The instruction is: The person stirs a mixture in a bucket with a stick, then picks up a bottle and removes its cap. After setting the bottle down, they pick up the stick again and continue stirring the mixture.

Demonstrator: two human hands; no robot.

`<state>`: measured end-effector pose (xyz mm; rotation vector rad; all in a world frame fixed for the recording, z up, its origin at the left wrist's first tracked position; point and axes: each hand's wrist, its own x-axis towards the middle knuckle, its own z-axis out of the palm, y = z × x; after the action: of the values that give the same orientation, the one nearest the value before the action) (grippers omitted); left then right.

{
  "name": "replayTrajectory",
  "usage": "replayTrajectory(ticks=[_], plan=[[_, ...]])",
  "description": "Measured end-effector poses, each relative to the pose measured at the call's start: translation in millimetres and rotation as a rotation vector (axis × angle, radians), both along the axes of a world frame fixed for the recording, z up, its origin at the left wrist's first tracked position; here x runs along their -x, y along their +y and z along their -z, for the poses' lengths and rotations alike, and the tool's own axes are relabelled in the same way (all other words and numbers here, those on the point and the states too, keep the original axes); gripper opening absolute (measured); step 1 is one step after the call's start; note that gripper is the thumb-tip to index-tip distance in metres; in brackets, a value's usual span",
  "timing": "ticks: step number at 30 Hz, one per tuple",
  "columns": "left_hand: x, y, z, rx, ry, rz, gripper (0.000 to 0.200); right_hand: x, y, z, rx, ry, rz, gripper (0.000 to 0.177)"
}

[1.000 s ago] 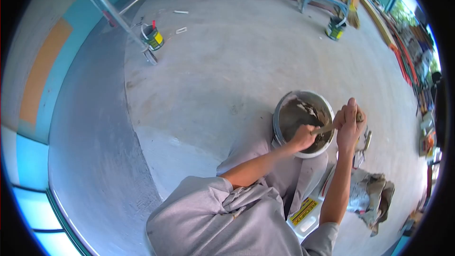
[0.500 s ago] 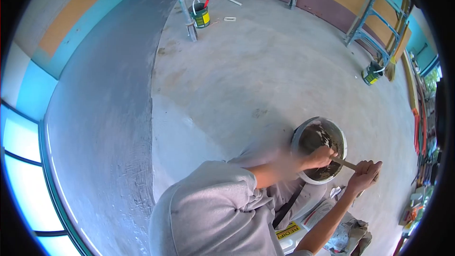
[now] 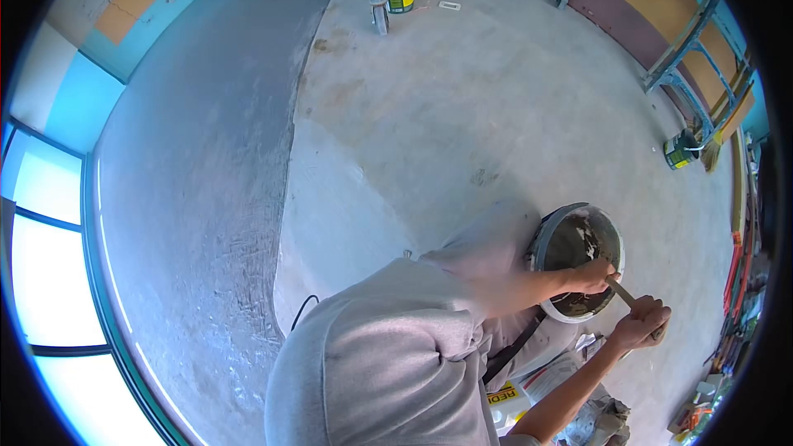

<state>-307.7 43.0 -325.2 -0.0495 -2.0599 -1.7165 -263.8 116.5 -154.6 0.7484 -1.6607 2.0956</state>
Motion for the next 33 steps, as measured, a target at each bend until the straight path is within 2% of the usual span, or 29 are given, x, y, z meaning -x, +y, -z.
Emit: replayTrajectory(ticks=[3,5,7,10,13,15,19,21,22,23,24,25,26,27,30,33], plan=[[0,-19,2,0.163,-0.034,-0.007,0.035,4,6,17,0.069,-0.009,-0.066,0.045],[-1,-22,17,0.136,-0.084,-0.077,0.039,5,4,20,0.132,-0.039,-0.090,0.045],[-3,-14,35,0.196,-0.113,-0.127,0.040,4,7,8,0.139,-0.190,-0.038,0.046],[-46,-13,10,0.066,-0.037,-0.171,0.038,7,13,-6,0.155,-0.324,-0.113,0.046],[-57,11,-2,-0.018,-0.160,-0.122,0.037,8,4,-39,-0.016,-0.399,-0.054,0.048],[-60,23,-10,-0.138,-0.165,-0.074,0.036,7,-3,-43,-0.112,-0.322,-0.054,0.048],[-34,21,1,-0.161,-0.136,0.001,0.036,-20,-20,-12,-0.260,-0.117,0.035,0.046],[-22,4,15,-0.109,0.030,0.046,0.036,-20,-13,27,-0.436,0.250,0.061,0.042],[-17,-8,14,-0.079,0.116,0.071,0.036,-17,-13,30,-0.322,0.250,0.007,0.041],[-13,-14,11,-0.054,0.066,0.052,0.036,-14,-10,33,-0.212,0.247,-0.048,0.040],[-17,-18,6,-0.031,0.007,0.033,0.036,-15,-4,36,-0.103,0.234,-0.102,0.039],[-20,-21,5,-0.003,-0.051,0.015,0.036,-12,2,33,-0.010,0.054,-0.022,0.039],[-22,-25,8,0.179,-0.119,-0.018,0.034,-6,10,27,0.083,-0.050,-0.012,0.040],[-26,-23,9,0.171,-0.145,-0.009,0.033,-1,17,21,0.176,-0.154,-0.007,0.041],[-47,-11,9,0.189,-0.185,-0.025,0.030,-3,19,-9,0.169,-0.323,0.018,0.044],[-55,26,10,0.195,-0.163,-0.029,0.027,8,19,-39,0.007,-0.416,0.031,0.044]])
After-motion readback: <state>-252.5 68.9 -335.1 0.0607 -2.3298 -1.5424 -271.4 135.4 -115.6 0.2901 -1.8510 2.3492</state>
